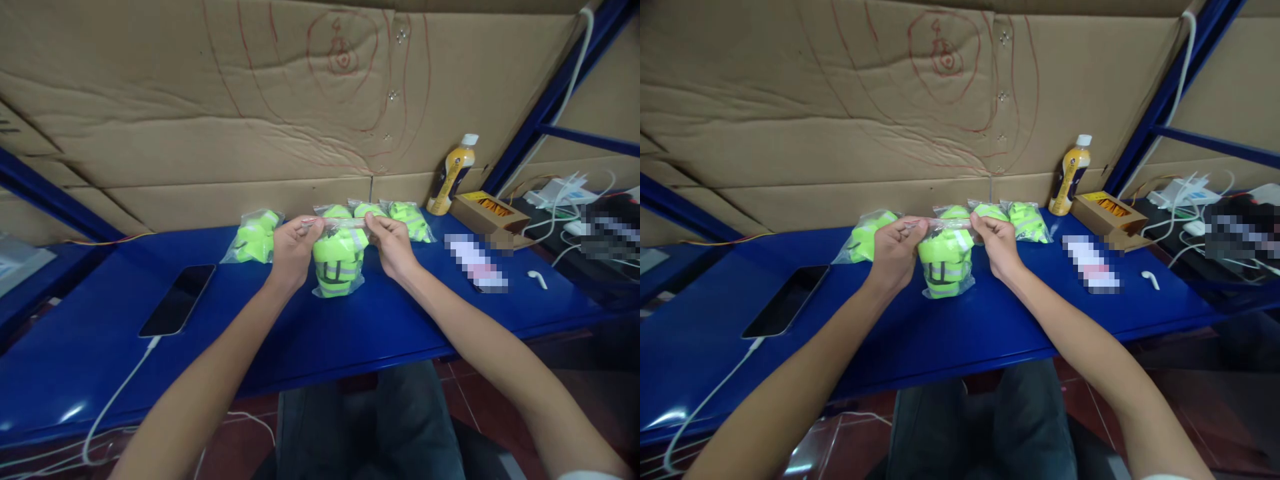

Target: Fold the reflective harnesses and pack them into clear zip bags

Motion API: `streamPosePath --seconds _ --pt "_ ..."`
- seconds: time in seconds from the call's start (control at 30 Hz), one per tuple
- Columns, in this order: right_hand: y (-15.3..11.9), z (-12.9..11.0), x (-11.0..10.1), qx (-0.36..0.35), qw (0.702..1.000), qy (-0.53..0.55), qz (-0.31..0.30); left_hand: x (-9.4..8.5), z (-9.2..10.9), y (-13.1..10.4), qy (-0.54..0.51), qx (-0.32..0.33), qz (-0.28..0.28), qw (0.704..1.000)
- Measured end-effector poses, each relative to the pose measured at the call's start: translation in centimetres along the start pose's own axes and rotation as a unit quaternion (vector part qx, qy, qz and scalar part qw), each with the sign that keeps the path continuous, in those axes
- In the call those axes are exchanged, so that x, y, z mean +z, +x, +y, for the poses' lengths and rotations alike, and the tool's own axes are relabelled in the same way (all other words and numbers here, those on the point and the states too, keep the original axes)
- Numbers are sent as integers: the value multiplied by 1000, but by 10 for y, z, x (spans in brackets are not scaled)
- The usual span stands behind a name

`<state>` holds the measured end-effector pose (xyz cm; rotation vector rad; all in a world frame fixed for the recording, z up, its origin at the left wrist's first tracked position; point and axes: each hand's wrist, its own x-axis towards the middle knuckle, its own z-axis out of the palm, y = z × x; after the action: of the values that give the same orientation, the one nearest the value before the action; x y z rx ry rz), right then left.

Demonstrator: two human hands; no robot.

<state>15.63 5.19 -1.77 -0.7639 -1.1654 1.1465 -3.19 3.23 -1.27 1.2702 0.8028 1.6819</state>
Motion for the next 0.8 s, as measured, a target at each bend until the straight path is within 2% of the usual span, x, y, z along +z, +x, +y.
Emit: streamPosePath --seconds 0.07,0.23,0.43,0.5,0.67,0.8 --pt "0 2 1 3 1000 0 15 0 0 1 -9 -10 4 1000" --pt "-1 3 -2 -67 995 -50 55 4 -3 -2 -12 -46 7 999" --pt "-1 0 -2 -7 1000 -7 -5 -1 -7 -1 39 27 61 997" --pt "-1 1 -2 -8 1000 -2 -4 -3 -8 0 42 27 58 997" --pt "2 4 -3 -27 999 11 43 -1 -7 -1 15 6 17 1000" --pt "1 2 -1 -9 1000 26 -6 4 -3 -4 41 40 41 998"
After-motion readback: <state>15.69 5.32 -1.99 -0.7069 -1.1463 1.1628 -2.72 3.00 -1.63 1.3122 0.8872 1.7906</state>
